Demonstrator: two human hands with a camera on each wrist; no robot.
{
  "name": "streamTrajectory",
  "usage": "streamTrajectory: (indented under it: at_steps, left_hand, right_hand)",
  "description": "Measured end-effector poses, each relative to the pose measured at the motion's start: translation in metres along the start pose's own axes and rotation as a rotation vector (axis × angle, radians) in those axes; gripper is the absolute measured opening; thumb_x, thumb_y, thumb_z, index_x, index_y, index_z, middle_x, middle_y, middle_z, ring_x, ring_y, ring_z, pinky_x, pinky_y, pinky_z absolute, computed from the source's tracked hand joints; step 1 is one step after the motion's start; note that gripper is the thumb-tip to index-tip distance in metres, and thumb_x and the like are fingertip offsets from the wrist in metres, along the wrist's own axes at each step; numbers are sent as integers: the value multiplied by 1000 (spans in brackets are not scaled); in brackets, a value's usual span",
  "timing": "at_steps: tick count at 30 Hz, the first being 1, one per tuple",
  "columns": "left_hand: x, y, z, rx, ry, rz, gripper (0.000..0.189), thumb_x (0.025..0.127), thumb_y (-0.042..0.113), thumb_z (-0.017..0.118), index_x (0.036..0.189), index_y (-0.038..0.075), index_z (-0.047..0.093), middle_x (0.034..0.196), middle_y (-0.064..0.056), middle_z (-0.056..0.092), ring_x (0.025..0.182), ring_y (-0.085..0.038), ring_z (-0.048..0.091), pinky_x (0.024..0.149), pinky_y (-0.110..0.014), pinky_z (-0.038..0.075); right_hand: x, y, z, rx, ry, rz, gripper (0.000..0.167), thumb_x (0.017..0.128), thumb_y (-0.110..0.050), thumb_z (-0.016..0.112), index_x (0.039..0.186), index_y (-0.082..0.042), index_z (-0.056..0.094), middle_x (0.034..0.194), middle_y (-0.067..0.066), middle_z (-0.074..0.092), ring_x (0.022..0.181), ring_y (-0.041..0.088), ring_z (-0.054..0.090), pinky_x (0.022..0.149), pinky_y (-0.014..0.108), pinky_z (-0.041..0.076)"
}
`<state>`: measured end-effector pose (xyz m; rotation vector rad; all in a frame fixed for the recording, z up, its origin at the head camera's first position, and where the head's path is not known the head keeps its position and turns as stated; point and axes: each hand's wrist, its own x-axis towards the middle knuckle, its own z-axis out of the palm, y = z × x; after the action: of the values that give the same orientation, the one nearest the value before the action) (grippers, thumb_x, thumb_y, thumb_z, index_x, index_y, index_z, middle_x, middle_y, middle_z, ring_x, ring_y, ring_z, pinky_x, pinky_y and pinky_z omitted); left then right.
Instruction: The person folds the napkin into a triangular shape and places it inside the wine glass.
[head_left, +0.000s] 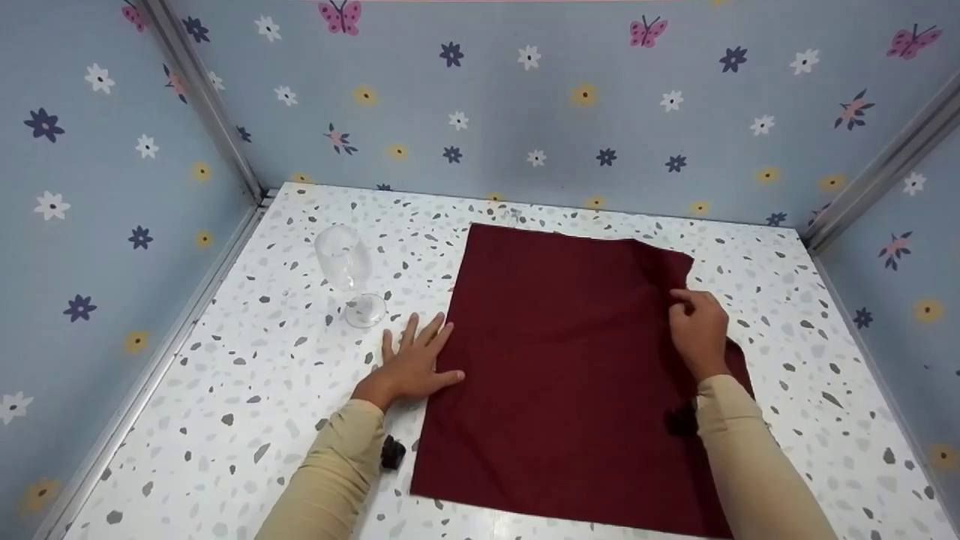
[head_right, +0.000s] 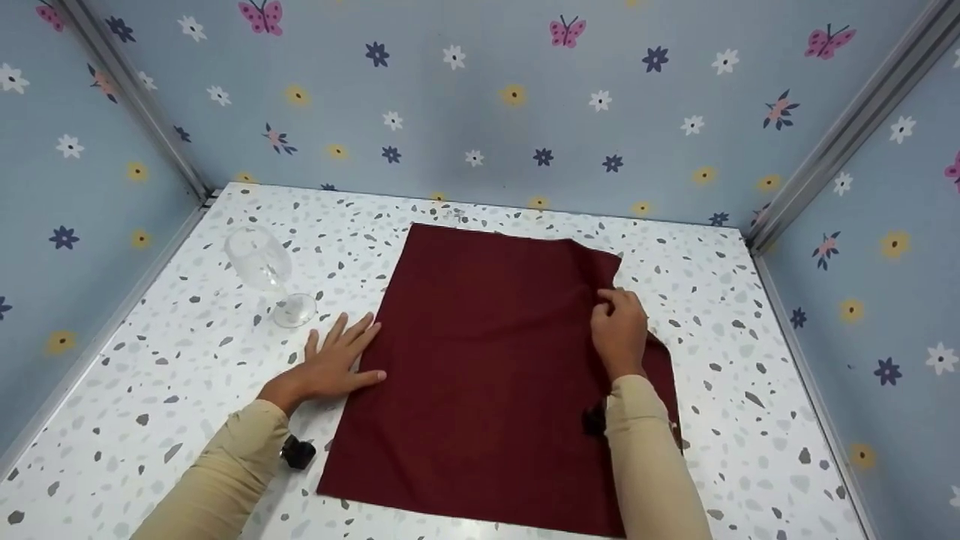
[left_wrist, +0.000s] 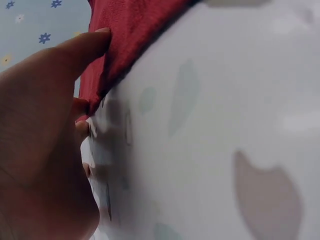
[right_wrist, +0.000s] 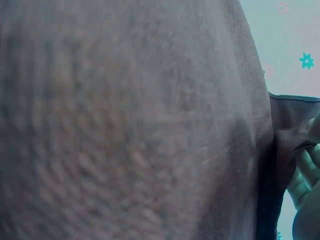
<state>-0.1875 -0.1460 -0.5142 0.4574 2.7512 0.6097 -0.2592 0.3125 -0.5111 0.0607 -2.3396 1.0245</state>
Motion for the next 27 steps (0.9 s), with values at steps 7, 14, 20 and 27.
streamTrajectory:
  at_steps: [7,14,20,27]
  left_hand:
    - [-1,2,6,58,25,-10,90,94,66,52,162,16,19,168,-3,8,151,-40,-7,110,-73,-5]
    - [-6,-5,4,99,76,25,93,91,68,55,160,14,26,167,-5,16,151,-43,3,108,-77,4]
    - [-3,-5,2,45,79,84,101,86,71,60,162,21,17,168,3,4,151,-41,-5,102,-81,-5]
    - [2,0,1,78,12,91,102,83,76,60,161,23,24,167,6,11,151,-39,-5,102,-82,-6]
  right_hand:
    - [-8,-9,-1,11,-11,-17,24,87,9,57,104,7,74,100,22,67,99,36,62,87,44,47]
    - [-17,-21,2,46,-19,-52,23,85,10,59,102,7,74,98,21,66,89,31,61,77,30,43]
    - [-26,-25,4,59,-8,-72,22,85,10,59,100,5,75,100,19,67,94,30,63,80,29,44]
    - [-37,-28,4,64,-7,-35,23,86,10,58,99,4,75,100,17,69,96,31,63,87,37,46]
